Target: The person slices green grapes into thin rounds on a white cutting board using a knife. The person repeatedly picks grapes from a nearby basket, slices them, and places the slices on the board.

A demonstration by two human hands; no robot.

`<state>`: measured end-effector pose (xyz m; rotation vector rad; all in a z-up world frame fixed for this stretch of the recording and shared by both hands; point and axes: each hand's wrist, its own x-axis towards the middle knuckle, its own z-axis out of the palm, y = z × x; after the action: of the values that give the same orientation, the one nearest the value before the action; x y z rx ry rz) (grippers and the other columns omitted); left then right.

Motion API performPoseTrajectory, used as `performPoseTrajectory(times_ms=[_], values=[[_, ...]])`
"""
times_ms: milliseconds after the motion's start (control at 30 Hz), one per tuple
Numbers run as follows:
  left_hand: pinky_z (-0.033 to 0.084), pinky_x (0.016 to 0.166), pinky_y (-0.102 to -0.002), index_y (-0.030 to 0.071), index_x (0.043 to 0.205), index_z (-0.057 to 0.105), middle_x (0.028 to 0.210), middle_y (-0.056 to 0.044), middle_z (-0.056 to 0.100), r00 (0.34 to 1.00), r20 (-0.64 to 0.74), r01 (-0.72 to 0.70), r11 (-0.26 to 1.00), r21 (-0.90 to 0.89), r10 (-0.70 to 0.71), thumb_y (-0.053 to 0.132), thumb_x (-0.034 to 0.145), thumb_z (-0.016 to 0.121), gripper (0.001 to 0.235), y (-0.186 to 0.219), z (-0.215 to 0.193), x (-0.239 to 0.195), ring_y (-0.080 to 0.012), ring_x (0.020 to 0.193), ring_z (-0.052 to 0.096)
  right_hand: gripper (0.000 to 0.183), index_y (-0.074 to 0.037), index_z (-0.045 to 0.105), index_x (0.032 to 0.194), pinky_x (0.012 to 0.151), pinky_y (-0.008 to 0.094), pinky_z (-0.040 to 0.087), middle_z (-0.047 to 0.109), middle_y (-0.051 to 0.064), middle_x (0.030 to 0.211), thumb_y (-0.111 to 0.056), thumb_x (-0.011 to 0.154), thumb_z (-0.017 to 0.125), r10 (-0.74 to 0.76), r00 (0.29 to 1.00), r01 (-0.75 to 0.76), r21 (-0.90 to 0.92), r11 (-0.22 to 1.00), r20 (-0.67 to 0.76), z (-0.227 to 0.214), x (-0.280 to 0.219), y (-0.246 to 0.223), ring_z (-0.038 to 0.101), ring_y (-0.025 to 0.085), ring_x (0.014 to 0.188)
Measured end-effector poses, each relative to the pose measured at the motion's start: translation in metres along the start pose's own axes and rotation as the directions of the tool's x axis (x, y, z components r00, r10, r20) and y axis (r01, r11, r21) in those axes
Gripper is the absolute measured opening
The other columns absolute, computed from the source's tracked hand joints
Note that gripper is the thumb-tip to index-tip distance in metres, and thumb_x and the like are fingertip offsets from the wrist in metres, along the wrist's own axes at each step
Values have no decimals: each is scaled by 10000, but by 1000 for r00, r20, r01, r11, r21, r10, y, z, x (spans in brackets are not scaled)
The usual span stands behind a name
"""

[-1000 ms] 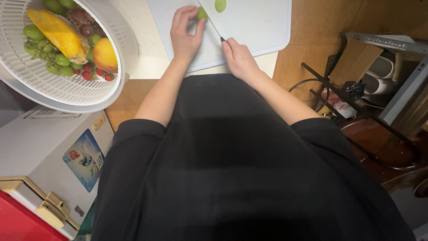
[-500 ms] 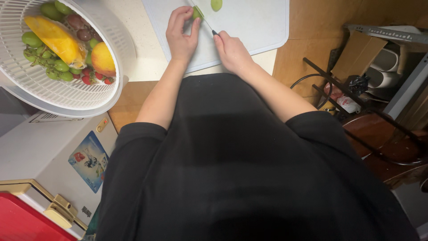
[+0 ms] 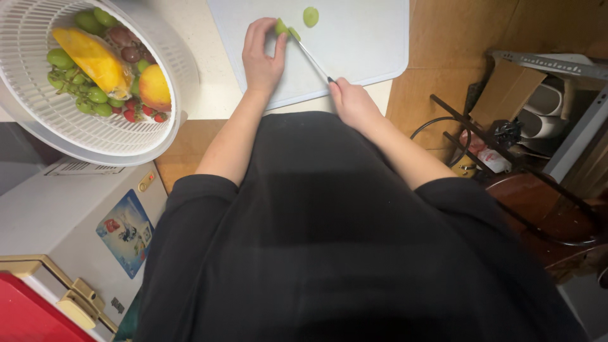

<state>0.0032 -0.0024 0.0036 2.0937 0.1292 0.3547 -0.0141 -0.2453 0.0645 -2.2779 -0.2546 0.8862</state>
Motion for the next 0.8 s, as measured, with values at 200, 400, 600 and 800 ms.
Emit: performPoseTrajectory(times_ms=[200,400,600,800], values=[[511,1031,-384,140,1290,655,1276,-108,543,992,108,-80,990,114,68,42,1013,657,294,10,-3,1,-300,1184,576,408,27,583,977,730,534,479,646,296,800,-331,1105,437,50,998,-48,61,997,-40,-15,3,-3,614,494,791],[419,1015,-430,214,1406,663,1288,-108,492,959,268,-173,945,279,96,25,933,632,510,17,-7,5,-275,1133,528,398,29,588,991,728,535,477,646,289,777,-330,1103,457,12,998,-12,-3,1000,-60,-21,6,-7,620,494,777],[466,1077,-423,48,1366,567,1323,-145,537,991,111,-80,996,50,74,91,1029,683,359,6,-6,5,-332,1235,549,377,24,591,1022,705,517,486,651,284,790,-321,1096,458,-15,994,25,90,996,-107,-22,5,-8,623,491,776],[577,884,-336,37,1070,666,1187,-86,673,999,6,33,998,-45,-33,80,927,813,210,2,-3,-1,-259,1018,705,383,17,589,1010,709,507,483,647,277,776,-330,1105,455,-32,999,35,130,991,-28,-2,18,-23,626,478,768]])
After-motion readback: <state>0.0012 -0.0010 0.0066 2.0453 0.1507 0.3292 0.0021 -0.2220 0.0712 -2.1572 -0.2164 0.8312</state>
